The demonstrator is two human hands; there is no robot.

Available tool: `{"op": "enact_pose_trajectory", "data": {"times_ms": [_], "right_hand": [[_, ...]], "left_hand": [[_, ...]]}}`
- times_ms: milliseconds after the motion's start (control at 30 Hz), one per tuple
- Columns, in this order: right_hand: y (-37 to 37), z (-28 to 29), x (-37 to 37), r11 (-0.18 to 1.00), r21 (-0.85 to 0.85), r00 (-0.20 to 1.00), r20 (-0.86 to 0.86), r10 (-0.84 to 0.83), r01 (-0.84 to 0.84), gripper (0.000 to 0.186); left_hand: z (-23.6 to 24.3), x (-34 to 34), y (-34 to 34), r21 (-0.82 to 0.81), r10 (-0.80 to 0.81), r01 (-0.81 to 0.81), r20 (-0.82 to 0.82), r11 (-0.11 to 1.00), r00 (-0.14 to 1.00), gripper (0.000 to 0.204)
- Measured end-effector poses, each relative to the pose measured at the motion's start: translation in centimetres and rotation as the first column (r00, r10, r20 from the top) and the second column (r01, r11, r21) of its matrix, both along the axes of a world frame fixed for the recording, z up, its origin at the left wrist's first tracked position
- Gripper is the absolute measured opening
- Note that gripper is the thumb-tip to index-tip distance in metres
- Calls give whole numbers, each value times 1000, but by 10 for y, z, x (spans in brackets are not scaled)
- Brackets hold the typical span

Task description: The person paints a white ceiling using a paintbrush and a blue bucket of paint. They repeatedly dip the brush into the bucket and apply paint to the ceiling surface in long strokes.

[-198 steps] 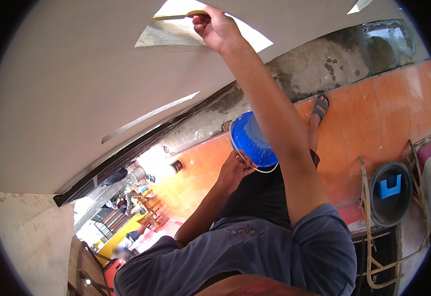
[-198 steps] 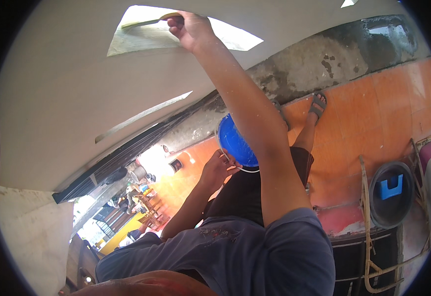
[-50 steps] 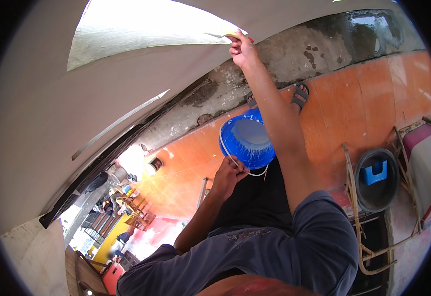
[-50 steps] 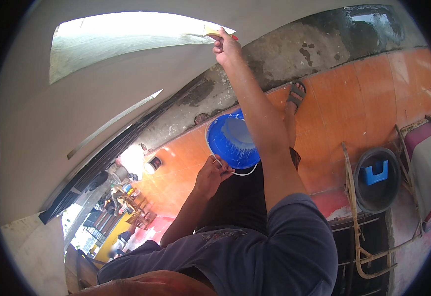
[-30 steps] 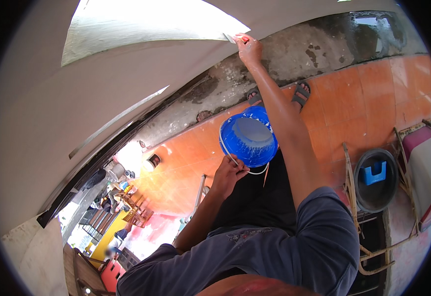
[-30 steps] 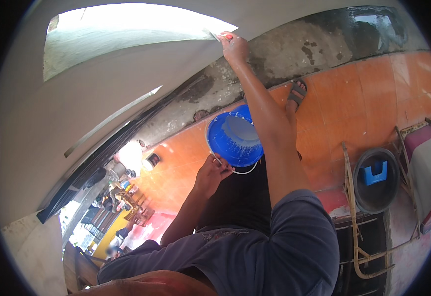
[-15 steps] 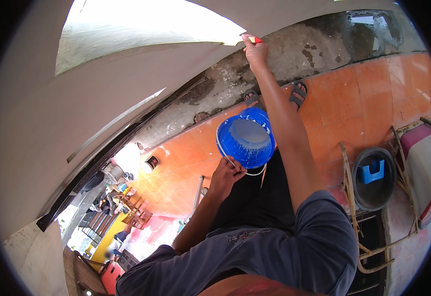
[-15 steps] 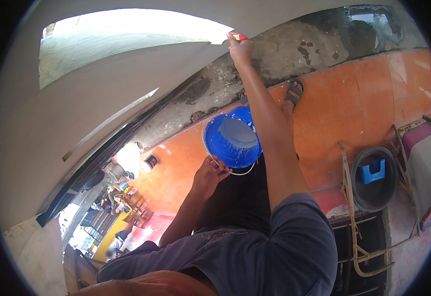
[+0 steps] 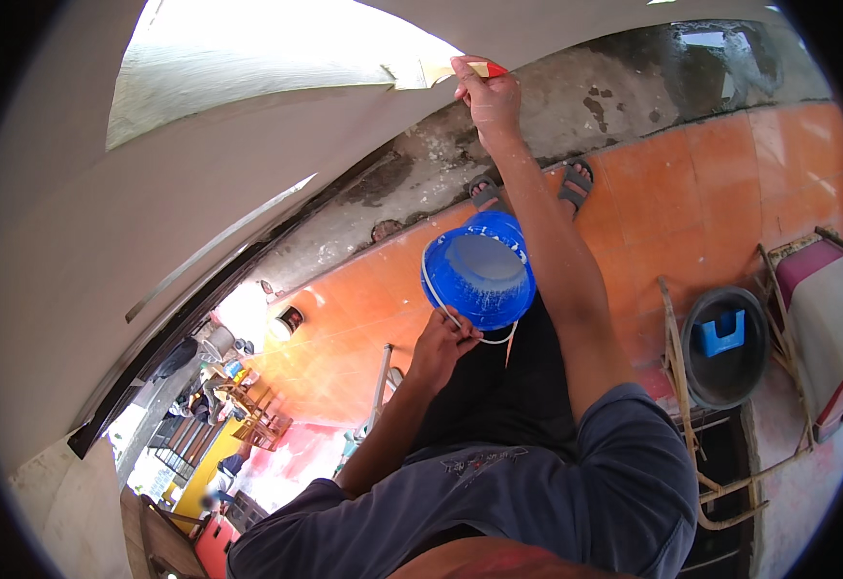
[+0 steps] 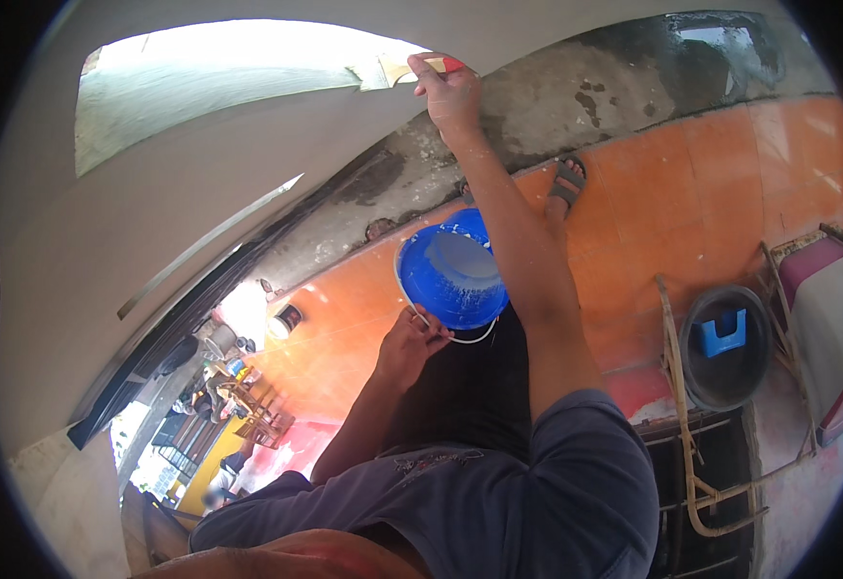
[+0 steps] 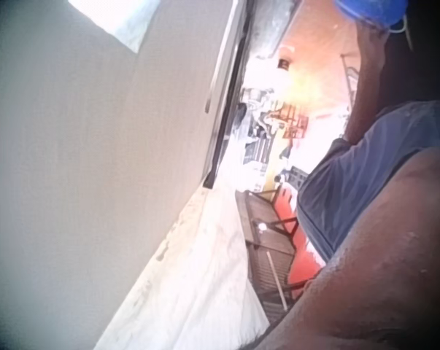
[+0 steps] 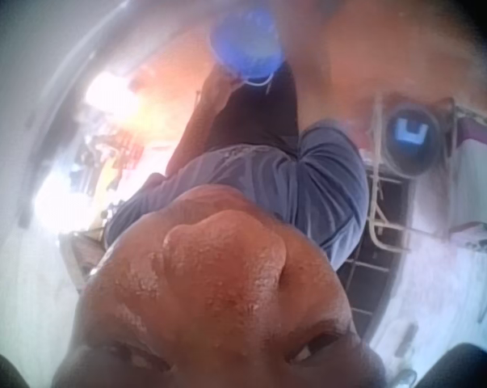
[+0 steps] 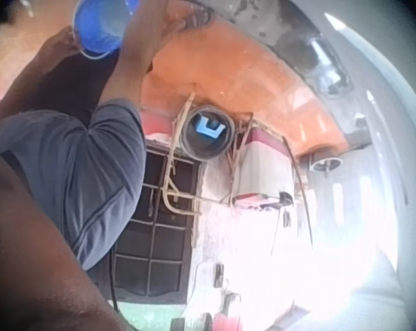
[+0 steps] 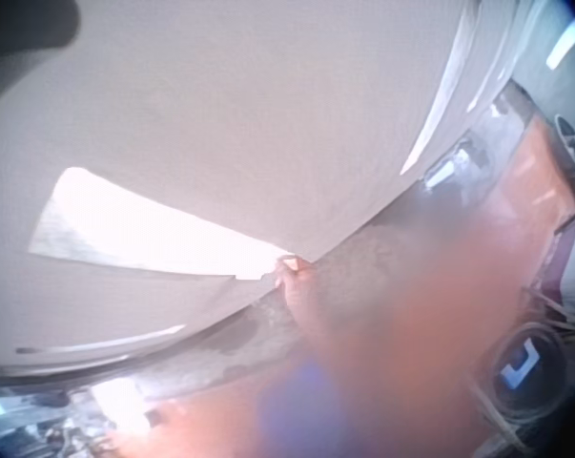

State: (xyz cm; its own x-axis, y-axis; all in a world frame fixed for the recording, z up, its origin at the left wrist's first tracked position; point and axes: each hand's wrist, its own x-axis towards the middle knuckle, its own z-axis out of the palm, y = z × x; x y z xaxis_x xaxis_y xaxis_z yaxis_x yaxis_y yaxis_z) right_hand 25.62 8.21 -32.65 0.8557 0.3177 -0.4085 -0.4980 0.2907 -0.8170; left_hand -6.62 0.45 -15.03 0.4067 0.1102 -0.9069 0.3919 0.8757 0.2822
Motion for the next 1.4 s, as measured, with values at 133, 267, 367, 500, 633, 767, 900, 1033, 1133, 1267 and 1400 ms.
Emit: {"op": "enact_pose_trajectory", "data": {"times_ms": [133, 267, 367, 500, 633, 767, 900, 1033, 1133, 1267, 1400], "right_hand": [[1, 0, 3, 972, 184, 951, -296, -90, 149, 23], [3, -42, -4, 991, -65, 904, -405, -136, 119, 20], [-1, -68, -8, 938, -291, 952, -180, -246, 188, 19], [9, -77, -14, 869, -472, 949, 314, 6, 151, 22], [34, -73, -8, 781, -620, 859, 435, 269, 70, 23], [44, -45, -3, 841, -542, 899, 363, 245, -10, 23], [20, 8, -1, 928, -371, 911, 389, 140, 16, 21], [8, 38, 4, 991, -11, 983, 130, -132, 135, 20], [22, 25, -9, 969, 56, 957, -180, -229, 242, 17], [31, -29, -24, 964, -185, 948, -219, -232, 193, 17], [32, -64, -21, 845, -481, 970, 173, -168, 232, 15]], "left_hand": [[1, 3, 0, 0, -2, 2, 6, 1000, 1000, 28], [3, 5, 0, -9, 12, -12, -12, 1000, 1000, 30], [3, 5, 0, -9, 21, -21, -13, 1000, 1000, 31], [1, 4, -1, -3, 37, -37, -2, 999, 999, 30], [1, 2, -2, 0, 54, -55, 9, 999, 998, 28], [2, 1, 0, -14, 75, -75, 1, 997, 997, 26], [5, 2, 2, -19, 66, -66, 0, 998, 998, 24], [5, 5, 3, -16, 61, -61, 8, 998, 998, 24], [4, 6, 4, -20, 63, -63, 2, 998, 998, 26], [4, 1, 6, -14, 69, -69, 7, 998, 998, 25], [2, -3, 6, -9, 61, -61, 31, 998, 998, 24]]}}
